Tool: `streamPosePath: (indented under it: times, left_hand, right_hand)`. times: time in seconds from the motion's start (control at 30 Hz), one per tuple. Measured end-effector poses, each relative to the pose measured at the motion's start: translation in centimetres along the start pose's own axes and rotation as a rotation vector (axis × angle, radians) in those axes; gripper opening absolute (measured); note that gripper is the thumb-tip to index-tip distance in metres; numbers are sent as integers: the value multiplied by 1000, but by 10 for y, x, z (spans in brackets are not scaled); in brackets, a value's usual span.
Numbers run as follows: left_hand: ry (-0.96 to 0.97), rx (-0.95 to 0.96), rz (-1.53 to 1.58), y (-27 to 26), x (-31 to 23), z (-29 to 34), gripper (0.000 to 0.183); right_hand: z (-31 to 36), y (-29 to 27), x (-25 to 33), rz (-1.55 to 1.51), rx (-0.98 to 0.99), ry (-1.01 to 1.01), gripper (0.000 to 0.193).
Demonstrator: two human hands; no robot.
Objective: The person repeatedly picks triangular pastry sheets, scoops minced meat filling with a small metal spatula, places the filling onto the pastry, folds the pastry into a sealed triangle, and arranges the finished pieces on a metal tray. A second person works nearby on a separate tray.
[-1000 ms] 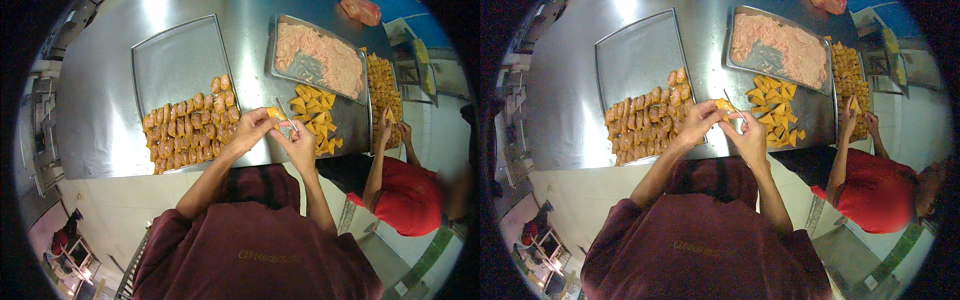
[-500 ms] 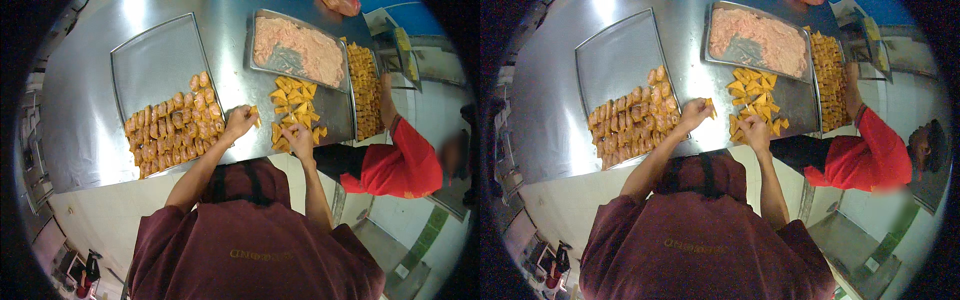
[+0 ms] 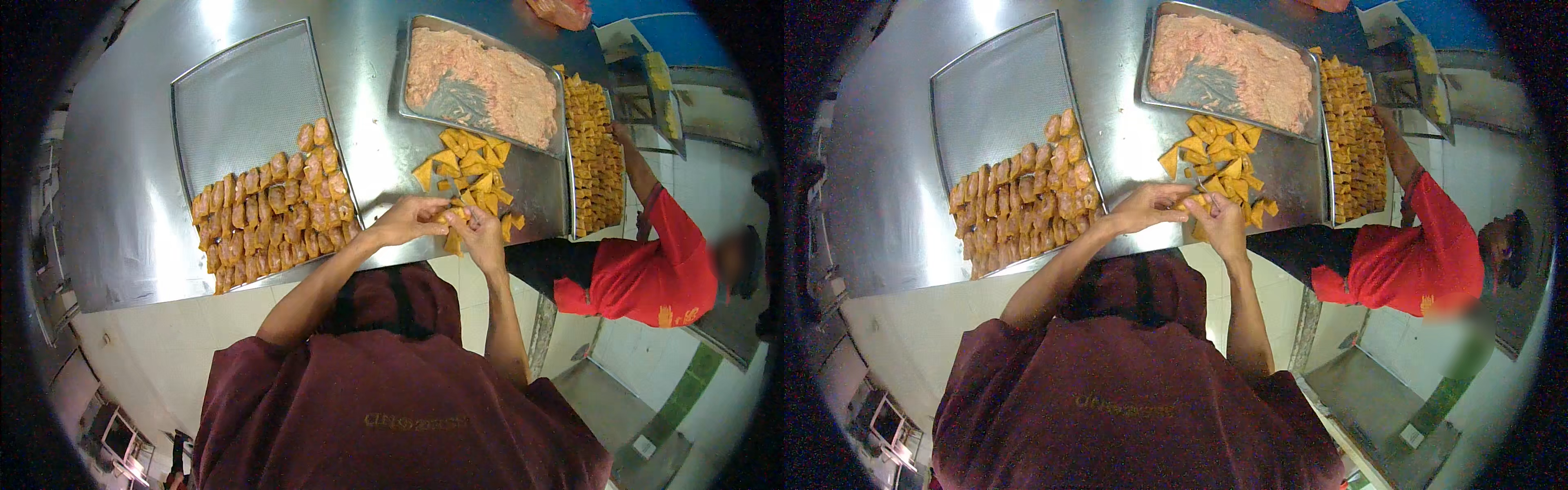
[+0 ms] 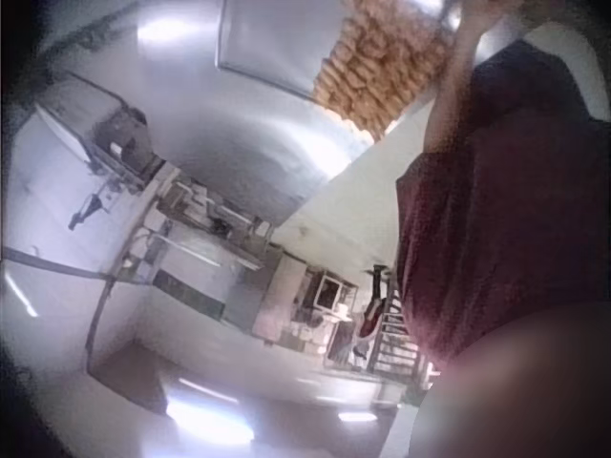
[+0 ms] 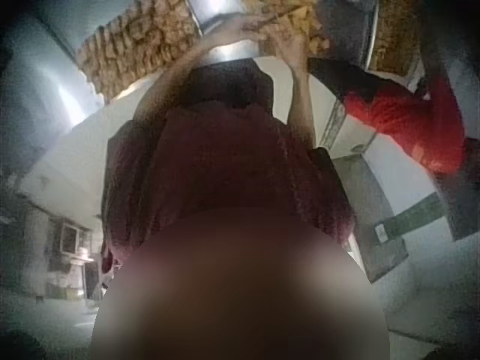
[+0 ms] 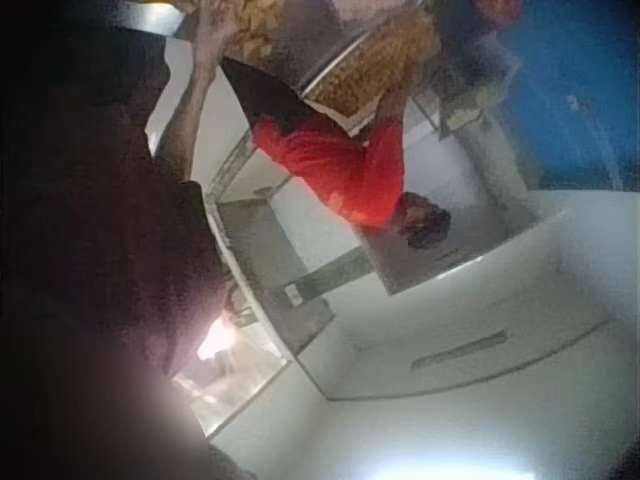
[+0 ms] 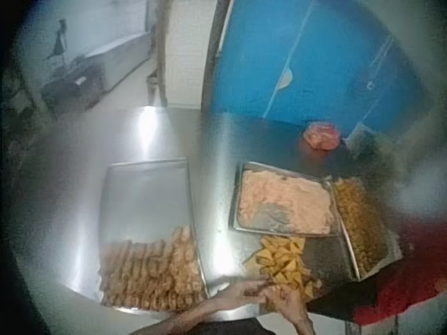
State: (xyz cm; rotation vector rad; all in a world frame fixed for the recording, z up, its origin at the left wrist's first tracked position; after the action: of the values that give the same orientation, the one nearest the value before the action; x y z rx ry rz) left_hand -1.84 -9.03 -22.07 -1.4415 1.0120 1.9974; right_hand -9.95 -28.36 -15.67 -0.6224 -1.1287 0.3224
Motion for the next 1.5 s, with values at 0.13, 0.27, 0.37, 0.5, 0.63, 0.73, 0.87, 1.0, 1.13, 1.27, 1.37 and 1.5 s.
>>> streamPosePath:
  times: [0.13,0.27,0.37,0.5,0.63,0.73,0.87,1.0,1.13,1.27,1.37,1.5]
  left_hand:
    - [7,-174,279,1,-41,-5,42]
    - [2,-259,381,-5,-72,-3,21]
    - [-3,-285,357,-9,-82,0,21]
    - [47,-324,268,-11,-80,0,26]
    - [79,-501,78,-11,-69,-1,26]
    - [105,-560,22,-22,-57,-5,22]
    - [88,-680,10,-49,-35,-10,19]
    - [-16,-709,-35,-73,-14,-31,34]
    - [-89,-642,34,-84,-7,-65,58]
    - [-116,-556,329,-82,-12,-92,50]
    - [-88,-498,500,-82,-19,-102,37]
    - [-46,-577,779,-83,-25,-105,30]
  right_hand:
    - [0,-18,63,-64,-89,0,32]
    - [1,-18,96,-26,-70,-59,26]
    - [-4,-13,97,-123,-61,-6,23]
    - [-11,-8,92,-12,-70,-62,21]
    - [-16,-3,93,15,-16,-57,22]
    - [-28,-4,96,39,9,-134,25]
    - [-76,-26,89,202,-84,-325,30]
    - [-165,-48,72,430,-76,-478,27]
    - [-234,-38,57,615,57,-461,30]
    - [-279,-20,54,718,98,-539,32]
    - [-299,-14,49,754,158,-571,33]
    - [-307,-17,37,666,334,-519,32]
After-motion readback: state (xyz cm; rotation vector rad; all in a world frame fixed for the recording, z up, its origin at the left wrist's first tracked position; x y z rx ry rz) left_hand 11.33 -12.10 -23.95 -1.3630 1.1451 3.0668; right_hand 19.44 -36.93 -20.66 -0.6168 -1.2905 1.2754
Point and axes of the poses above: each hand's wrist, its own z-axis away from the middle knuckle, its own y-axis out of the palm, x = y × z, the point moved 1 cm from there along -z, towards the middle knuckle, and after that the axes turned 5 degrees about z, right-handed, at the moved point
